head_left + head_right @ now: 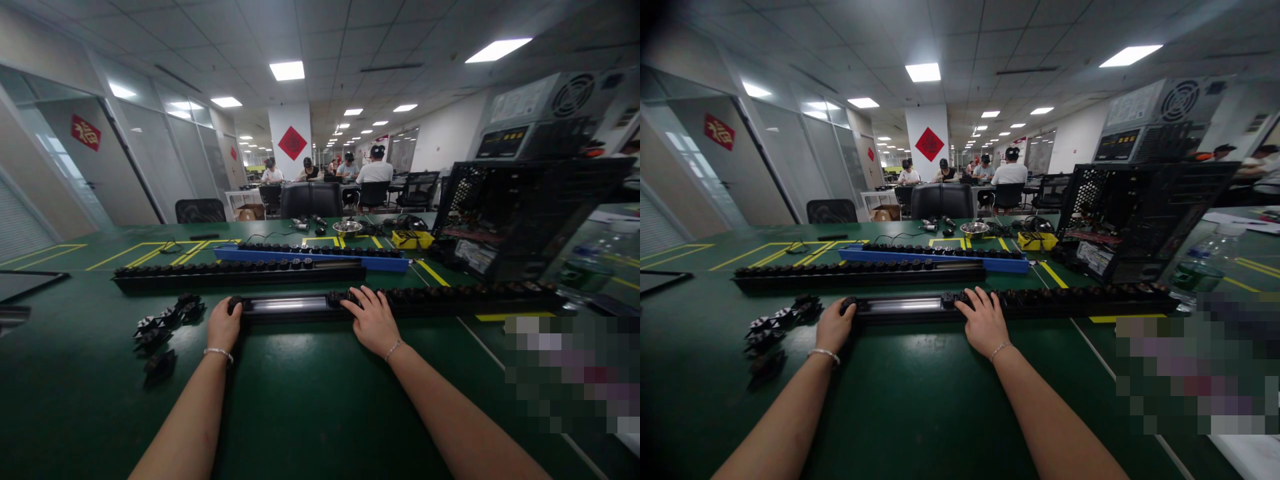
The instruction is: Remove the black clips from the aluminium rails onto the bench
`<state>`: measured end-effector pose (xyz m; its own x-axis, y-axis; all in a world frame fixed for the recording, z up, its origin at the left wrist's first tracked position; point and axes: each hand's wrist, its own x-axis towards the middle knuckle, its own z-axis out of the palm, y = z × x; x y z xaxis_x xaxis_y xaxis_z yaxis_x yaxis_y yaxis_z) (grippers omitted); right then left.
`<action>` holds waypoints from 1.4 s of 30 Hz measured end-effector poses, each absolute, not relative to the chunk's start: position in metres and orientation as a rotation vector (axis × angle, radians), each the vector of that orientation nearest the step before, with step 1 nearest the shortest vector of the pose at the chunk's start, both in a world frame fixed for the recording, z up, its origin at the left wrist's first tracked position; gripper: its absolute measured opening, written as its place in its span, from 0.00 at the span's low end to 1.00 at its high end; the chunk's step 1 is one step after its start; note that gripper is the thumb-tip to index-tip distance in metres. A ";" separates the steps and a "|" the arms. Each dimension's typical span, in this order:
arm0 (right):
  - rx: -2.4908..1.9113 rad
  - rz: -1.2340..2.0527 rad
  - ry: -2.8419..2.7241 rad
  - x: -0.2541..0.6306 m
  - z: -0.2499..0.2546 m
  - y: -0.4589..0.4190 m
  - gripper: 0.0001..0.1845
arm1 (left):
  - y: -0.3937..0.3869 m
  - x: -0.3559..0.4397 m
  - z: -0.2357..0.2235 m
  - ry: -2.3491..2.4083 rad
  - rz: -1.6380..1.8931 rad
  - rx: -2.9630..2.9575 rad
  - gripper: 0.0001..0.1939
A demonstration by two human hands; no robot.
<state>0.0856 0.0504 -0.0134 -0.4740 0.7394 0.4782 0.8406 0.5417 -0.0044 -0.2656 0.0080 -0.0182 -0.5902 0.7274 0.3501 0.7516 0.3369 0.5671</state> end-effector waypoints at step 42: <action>-1.291 -0.324 -2.360 0.085 -0.013 0.051 0.28 | 0.004 -0.278 -0.013 -2.685 -1.148 -1.115 0.20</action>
<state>0.0850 0.0511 -0.0127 -0.4747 0.7419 0.4736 0.8421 0.5393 -0.0008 -0.2778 0.0042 -0.0132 -0.7452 0.6072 0.2757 0.6188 0.4755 0.6253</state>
